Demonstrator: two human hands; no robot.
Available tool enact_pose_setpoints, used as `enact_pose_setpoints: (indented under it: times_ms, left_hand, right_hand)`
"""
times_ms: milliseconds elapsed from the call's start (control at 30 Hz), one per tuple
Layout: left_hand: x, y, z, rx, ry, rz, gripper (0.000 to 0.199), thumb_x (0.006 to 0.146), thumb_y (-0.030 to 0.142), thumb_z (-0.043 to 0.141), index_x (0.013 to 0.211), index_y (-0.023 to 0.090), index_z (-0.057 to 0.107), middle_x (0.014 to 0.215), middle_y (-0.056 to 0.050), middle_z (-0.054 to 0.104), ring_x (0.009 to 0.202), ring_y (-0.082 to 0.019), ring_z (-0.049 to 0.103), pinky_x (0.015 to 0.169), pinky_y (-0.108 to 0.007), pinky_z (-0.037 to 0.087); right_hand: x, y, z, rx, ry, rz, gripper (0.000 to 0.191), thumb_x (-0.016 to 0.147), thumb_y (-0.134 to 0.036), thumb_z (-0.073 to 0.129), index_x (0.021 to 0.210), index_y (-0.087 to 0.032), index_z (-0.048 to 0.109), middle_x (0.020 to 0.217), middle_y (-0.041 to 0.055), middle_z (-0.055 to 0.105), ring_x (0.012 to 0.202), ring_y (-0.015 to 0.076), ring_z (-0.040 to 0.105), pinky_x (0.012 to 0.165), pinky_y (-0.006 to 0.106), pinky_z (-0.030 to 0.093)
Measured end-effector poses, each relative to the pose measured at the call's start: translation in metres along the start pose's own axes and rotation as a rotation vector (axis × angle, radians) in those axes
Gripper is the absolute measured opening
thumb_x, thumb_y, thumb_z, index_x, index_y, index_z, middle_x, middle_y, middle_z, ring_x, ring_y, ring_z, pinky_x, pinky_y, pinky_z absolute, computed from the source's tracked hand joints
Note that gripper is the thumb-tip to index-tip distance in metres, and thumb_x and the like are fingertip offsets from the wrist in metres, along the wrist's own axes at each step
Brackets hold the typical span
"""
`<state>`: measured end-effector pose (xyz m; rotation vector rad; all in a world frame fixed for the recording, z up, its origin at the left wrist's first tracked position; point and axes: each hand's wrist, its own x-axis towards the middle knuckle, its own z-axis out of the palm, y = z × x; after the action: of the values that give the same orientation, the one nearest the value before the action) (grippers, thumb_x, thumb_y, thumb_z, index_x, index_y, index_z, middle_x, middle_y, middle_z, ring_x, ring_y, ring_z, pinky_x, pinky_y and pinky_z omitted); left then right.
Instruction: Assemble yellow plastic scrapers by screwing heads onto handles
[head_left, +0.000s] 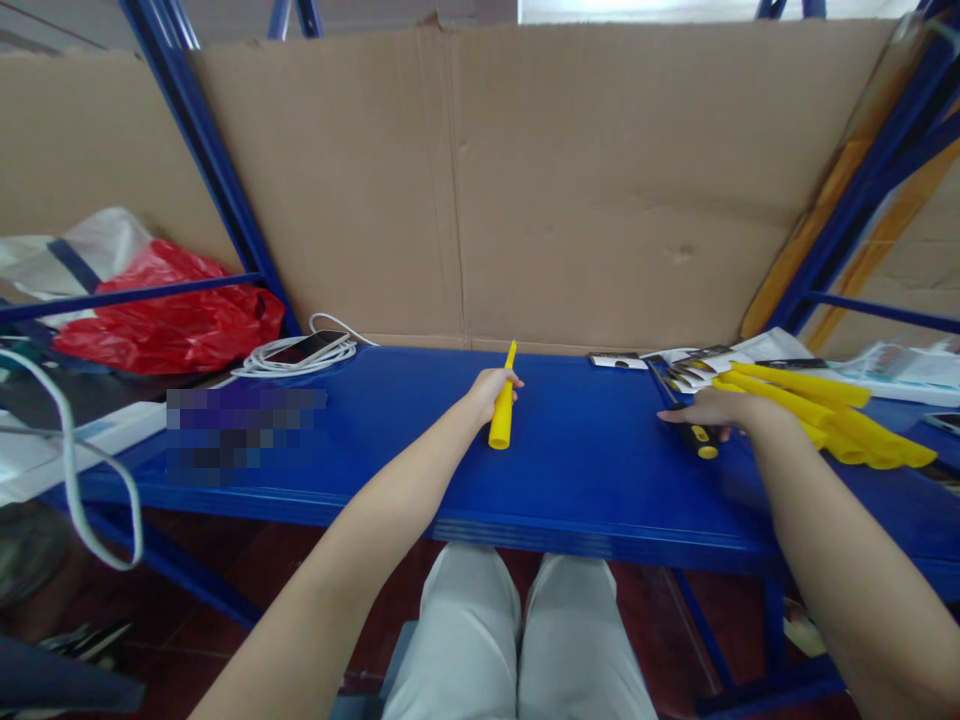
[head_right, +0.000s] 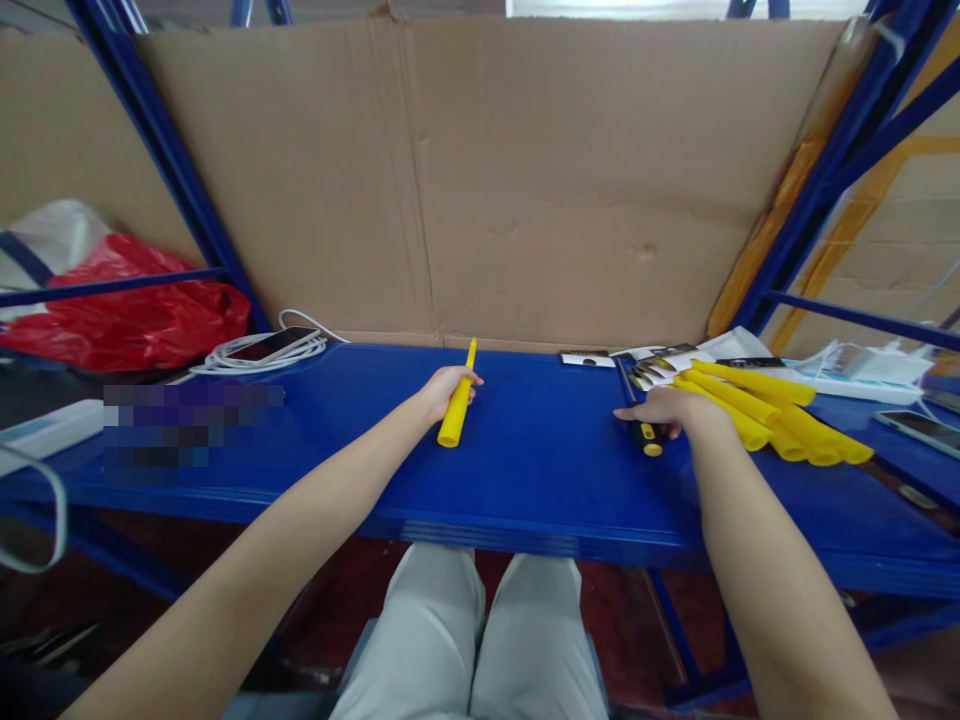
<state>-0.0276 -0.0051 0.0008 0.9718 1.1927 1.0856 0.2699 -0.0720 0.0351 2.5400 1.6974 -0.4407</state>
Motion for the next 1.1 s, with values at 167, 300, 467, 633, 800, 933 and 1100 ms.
enact_pose_setpoints:
  times_ms: [167,300,467,633,800,933,1100]
  left_hand:
    - [0.000,0.000,0.000,-0.016,-0.015,0.006,0.013,0.066,0.003,0.054,0.074,0.012,0.057,0.054,0.000,0.055,0.039,-0.007,0.041,0.040,-0.020,0.034]
    - [-0.004,0.001,0.001,-0.020,-0.015,-0.002,0.014,0.068,0.003,0.053,0.077,0.011,0.058,0.055,-0.001,0.056,0.038,-0.007,0.042,0.040,-0.021,0.034]
    - [-0.007,0.003,0.002,0.008,0.002,-0.001,0.013,0.067,0.003,0.053,0.075,0.011,0.059,0.052,0.000,0.053,0.039,-0.008,0.042,0.041,-0.022,0.034]
    - [-0.007,0.003,0.002,0.027,0.005,-0.004,0.010,0.066,0.003,0.054,0.070,0.012,0.058,0.051,0.000,0.051,0.039,-0.008,0.042,0.041,-0.021,0.033]
    - [-0.009,0.003,0.003,0.016,0.013,0.003,0.011,0.068,0.003,0.053,0.071,0.012,0.059,0.051,0.000,0.052,0.038,-0.008,0.042,0.040,-0.021,0.034]
    - [-0.008,0.003,0.003,0.014,0.012,0.005,0.012,0.067,0.003,0.053,0.072,0.012,0.059,0.051,0.000,0.053,0.038,-0.008,0.042,0.040,-0.021,0.034]
    - [-0.007,0.002,0.002,0.029,0.009,0.000,0.010,0.069,0.003,0.054,0.069,0.013,0.057,0.052,0.000,0.052,0.038,-0.008,0.043,0.040,-0.021,0.034]
  right_hand:
    - [0.006,-0.002,0.003,-0.008,0.013,-0.035,0.027,0.083,-0.035,0.056,0.062,-0.018,0.058,0.054,0.0063,0.057,0.051,0.0195,0.059,0.050,0.030,0.047]
    - [0.015,0.001,0.004,0.009,0.067,-0.059,0.027,0.082,-0.034,0.052,0.062,-0.017,0.061,0.053,0.0086,0.058,0.051,0.0217,0.061,0.054,0.033,0.050]
    - [0.020,0.003,0.002,0.018,0.136,-0.086,0.025,0.078,-0.037,0.054,0.065,-0.018,0.066,0.051,0.0092,0.059,0.050,0.0252,0.062,0.051,0.035,0.051]
    - [0.013,0.002,-0.001,0.005,0.140,-0.081,0.028,0.080,-0.034,0.052,0.065,-0.015,0.066,0.055,0.0100,0.061,0.050,0.0226,0.062,0.052,0.033,0.050]
    - [0.008,0.004,-0.004,-0.028,0.144,-0.085,0.028,0.080,-0.035,0.052,0.063,-0.017,0.065,0.049,0.0074,0.058,0.051,0.0224,0.062,0.054,0.033,0.050]
    - [0.007,0.005,-0.006,-0.066,0.165,-0.081,0.031,0.081,-0.037,0.052,0.058,-0.019,0.063,0.050,0.0080,0.057,0.055,0.0236,0.063,0.057,0.032,0.049]
    - [0.003,0.002,-0.008,-0.099,0.215,-0.108,0.034,0.082,-0.038,0.051,0.056,-0.019,0.061,0.055,0.0091,0.059,0.059,0.0239,0.064,0.059,0.032,0.048]
